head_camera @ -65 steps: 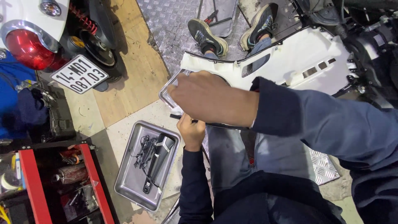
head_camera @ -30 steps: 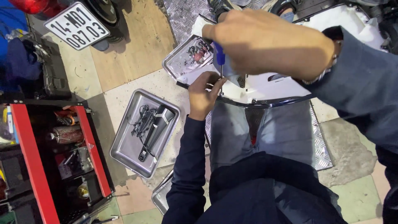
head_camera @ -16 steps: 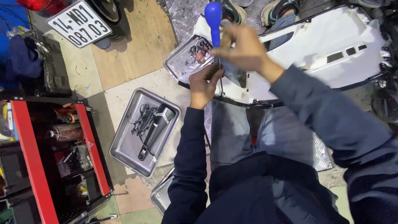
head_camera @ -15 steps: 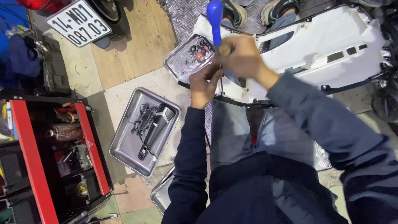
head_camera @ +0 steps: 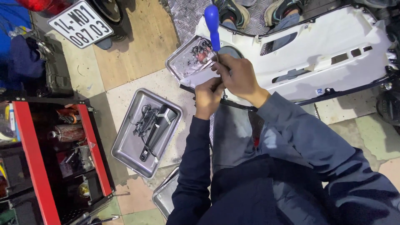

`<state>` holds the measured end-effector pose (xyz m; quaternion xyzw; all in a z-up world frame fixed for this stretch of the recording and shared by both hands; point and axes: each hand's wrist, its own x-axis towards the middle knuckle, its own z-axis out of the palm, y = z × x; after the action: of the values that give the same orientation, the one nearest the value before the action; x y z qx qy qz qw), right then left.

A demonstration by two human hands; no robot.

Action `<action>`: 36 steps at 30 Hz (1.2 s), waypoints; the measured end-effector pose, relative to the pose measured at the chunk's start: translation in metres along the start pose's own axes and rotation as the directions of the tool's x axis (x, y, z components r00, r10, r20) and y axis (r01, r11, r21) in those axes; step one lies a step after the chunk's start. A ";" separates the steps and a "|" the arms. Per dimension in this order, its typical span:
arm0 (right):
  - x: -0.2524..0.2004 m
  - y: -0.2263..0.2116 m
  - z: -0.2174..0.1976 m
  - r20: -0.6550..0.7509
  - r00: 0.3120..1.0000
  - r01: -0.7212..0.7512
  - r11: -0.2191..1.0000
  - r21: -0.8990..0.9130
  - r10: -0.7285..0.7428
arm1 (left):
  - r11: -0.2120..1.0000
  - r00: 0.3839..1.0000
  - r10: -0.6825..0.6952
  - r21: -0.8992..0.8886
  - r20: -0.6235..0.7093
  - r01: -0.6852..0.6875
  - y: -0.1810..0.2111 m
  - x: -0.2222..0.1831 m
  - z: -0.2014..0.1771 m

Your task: Disassembling internal plastic components from a motorcycle body panel using a screwdriver.

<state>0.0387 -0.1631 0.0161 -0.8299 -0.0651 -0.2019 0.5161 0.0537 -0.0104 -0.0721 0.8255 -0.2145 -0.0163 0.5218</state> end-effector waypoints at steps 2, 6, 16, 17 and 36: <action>-0.007 0.005 0.004 -0.070 0.997 -0.011 1.000 0.015 0.012 | 1.000 0.991 -0.009 -0.021 -0.134 0.006 -0.008 0.002 0.006; -0.010 0.006 0.006 -0.093 0.994 -0.053 0.999 0.000 0.053 | 0.996 0.985 -0.083 0.001 -0.154 0.084 -0.003 0.002 0.007; -0.011 0.003 0.004 -0.008 0.999 -0.051 0.995 -0.088 0.050 | 0.997 0.996 -0.046 0.064 -0.078 0.052 -0.007 -0.003 0.001; -0.011 0.003 0.004 -0.013 0.998 -0.060 0.997 -0.053 0.059 | 0.996 0.995 -0.047 0.070 -0.091 0.054 -0.009 -0.002 0.002; -0.046 0.051 -0.064 -0.100 0.935 -0.280 0.883 0.377 0.340 | 0.985 0.999 0.019 0.175 -0.035 -0.012 0.009 0.009 -0.032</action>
<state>-0.0043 -0.2378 -0.0200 -0.7025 0.0758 -0.1687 0.6872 0.0667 0.0109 -0.0477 0.8665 -0.2118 0.0218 0.4514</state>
